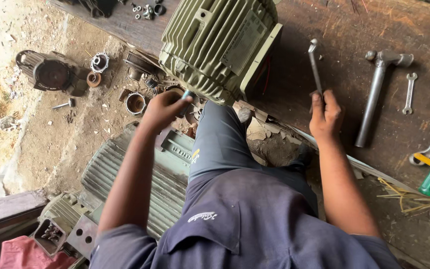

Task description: The person uses a spanner to loosen bolts on an electric motor clamped at the workbench, removes the fan cover and end housing, and handles the motor body while picking up and setting down wrenches and small fasteners on the bench.

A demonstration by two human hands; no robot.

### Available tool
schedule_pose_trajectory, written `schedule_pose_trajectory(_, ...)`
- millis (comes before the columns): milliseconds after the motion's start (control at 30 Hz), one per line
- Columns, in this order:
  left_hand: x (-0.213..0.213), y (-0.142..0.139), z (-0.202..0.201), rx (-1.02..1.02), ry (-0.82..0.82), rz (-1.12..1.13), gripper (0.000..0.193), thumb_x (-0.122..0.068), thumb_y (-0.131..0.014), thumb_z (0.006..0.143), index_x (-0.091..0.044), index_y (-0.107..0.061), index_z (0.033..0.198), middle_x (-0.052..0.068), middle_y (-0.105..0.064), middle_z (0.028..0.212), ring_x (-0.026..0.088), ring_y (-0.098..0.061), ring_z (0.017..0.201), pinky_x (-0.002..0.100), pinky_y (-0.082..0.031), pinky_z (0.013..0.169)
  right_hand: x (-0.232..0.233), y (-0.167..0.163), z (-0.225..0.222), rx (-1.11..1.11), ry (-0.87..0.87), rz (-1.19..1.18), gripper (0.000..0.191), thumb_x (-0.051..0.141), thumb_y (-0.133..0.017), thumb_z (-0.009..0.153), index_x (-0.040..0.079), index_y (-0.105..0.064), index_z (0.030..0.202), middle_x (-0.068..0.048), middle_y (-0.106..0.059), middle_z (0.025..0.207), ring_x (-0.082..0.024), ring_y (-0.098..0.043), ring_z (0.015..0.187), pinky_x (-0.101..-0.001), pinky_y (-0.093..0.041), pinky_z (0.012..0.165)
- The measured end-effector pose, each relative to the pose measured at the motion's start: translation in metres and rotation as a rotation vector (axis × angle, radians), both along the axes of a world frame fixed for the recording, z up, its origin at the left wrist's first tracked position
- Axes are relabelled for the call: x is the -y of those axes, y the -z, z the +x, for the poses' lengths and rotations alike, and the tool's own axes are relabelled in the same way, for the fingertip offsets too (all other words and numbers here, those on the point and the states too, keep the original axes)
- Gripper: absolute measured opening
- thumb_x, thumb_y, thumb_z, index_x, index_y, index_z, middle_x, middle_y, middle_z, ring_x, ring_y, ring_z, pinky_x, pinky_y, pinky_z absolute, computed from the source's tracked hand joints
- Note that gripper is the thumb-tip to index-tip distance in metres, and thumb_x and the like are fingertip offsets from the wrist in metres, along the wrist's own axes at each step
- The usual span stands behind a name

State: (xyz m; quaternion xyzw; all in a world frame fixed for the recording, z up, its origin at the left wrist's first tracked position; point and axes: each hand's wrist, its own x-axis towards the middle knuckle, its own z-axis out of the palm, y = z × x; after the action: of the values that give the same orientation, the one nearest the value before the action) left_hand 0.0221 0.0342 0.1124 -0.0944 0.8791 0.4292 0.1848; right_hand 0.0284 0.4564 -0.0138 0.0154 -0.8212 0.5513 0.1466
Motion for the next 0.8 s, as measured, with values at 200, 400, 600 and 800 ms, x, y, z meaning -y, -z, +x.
schedule_pose_trajectory(200,-0.038,-0.013,0.017,-0.36,0.051,-0.663,0.049,-0.053,-0.072,0.096,-0.004,-0.068,0.091,0.018,-0.07,0.082,0.039,-0.068,0.077,0.051,-0.051,0.067,0.001,-0.003,0.0,-0.027,-0.015,0.063,0.02,0.017,-0.058,0.113,0.002,-0.062,0.101,-0.006,-0.058,0.068,-0.017,-0.059,0.061,-0.0321,-0.044,0.059)
schedule_pose_trajectory(400,0.018,0.028,-0.003,-0.046,0.05,0.053,0.045,-0.05,-0.065,0.099,-0.006,-0.07,0.093,0.009,-0.065,0.071,0.019,-0.063,0.06,0.036,-0.052,0.058,0.0,-0.003,0.002,-0.014,-0.012,0.02,0.021,0.019,-0.058,0.113,0.002,-0.063,0.101,-0.006,-0.057,0.068,-0.017,-0.058,0.062,-0.0316,-0.044,0.06)
schedule_pose_trajectory(600,0.041,0.099,-0.003,0.403,-0.185,1.02,0.048,-0.051,-0.057,0.104,-0.005,-0.069,0.102,0.006,-0.063,0.072,0.014,-0.055,0.049,0.027,-0.046,0.046,0.002,-0.006,0.002,0.013,-0.011,0.036,0.024,0.021,-0.059,0.113,0.001,-0.061,0.1,-0.006,-0.059,0.07,-0.016,-0.059,0.063,-0.0314,-0.045,0.059)
schedule_pose_trajectory(800,0.017,0.045,0.011,0.062,-0.306,0.337,0.039,-0.043,-0.054,0.096,-0.007,-0.068,0.103,0.006,-0.068,0.078,0.019,-0.066,0.064,0.032,-0.054,0.058,0.003,-0.011,0.001,0.018,-0.01,0.05,0.025,0.021,-0.061,0.112,0.002,-0.059,0.095,-0.007,-0.058,0.068,-0.019,-0.059,0.061,-0.0332,-0.045,0.059)
